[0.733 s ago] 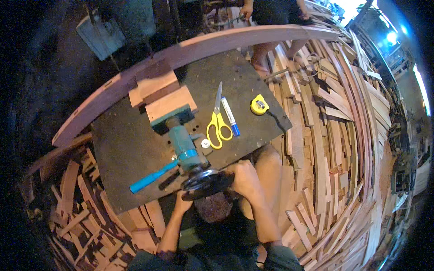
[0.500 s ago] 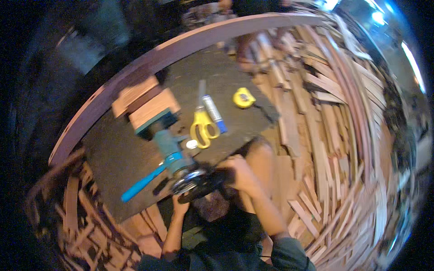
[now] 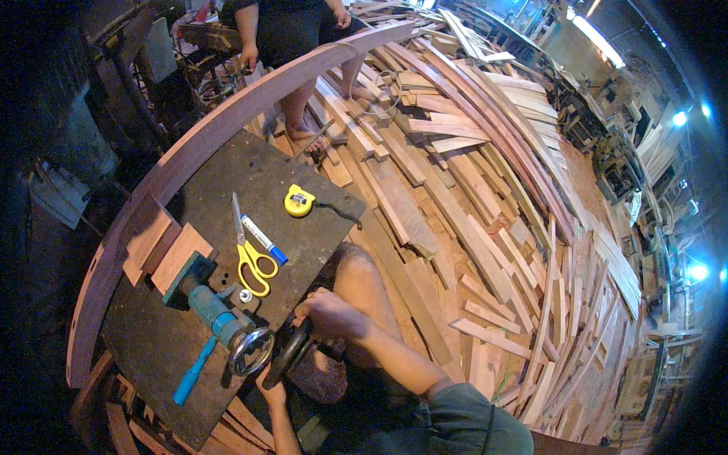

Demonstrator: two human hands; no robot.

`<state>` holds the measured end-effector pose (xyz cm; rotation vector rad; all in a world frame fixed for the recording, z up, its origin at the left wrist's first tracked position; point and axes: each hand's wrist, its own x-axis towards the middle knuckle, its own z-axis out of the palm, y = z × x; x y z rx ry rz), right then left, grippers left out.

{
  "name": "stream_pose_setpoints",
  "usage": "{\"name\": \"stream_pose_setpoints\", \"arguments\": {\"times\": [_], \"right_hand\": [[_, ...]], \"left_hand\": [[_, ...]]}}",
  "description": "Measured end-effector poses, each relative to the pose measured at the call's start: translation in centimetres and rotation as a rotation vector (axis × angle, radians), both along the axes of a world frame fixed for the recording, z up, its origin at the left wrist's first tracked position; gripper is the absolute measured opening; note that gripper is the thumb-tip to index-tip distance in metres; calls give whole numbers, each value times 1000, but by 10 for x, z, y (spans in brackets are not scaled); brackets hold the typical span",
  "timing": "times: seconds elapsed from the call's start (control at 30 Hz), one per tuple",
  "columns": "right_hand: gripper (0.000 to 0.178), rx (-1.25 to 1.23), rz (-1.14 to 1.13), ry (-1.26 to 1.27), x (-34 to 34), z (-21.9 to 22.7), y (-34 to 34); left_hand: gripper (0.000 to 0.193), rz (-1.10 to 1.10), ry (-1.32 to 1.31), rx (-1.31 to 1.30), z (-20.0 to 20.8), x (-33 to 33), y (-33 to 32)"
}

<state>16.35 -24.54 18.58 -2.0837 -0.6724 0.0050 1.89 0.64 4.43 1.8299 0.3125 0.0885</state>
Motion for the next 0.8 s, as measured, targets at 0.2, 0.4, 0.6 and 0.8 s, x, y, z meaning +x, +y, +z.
{"name": "stream_pose_setpoints", "arguments": {"times": [0.2, 0.4, 0.6, 0.8], "right_hand": [[9, -62, 3, 14, 0, 6, 2], [8, -135, 0, 29, -3, 4, 1], [8, -89, -1, 40, -3, 20, 1], [9, -89, -32, 19, -5, 9, 0]], "left_hand": [[23, 11, 51, 15, 13, 2, -1], [22, 84, 1, -23, 3, -1, -6], [23, 59, 36, 21, -3, -3, -2], [26, 59, 59, 70, -11, -7, 3]]}}
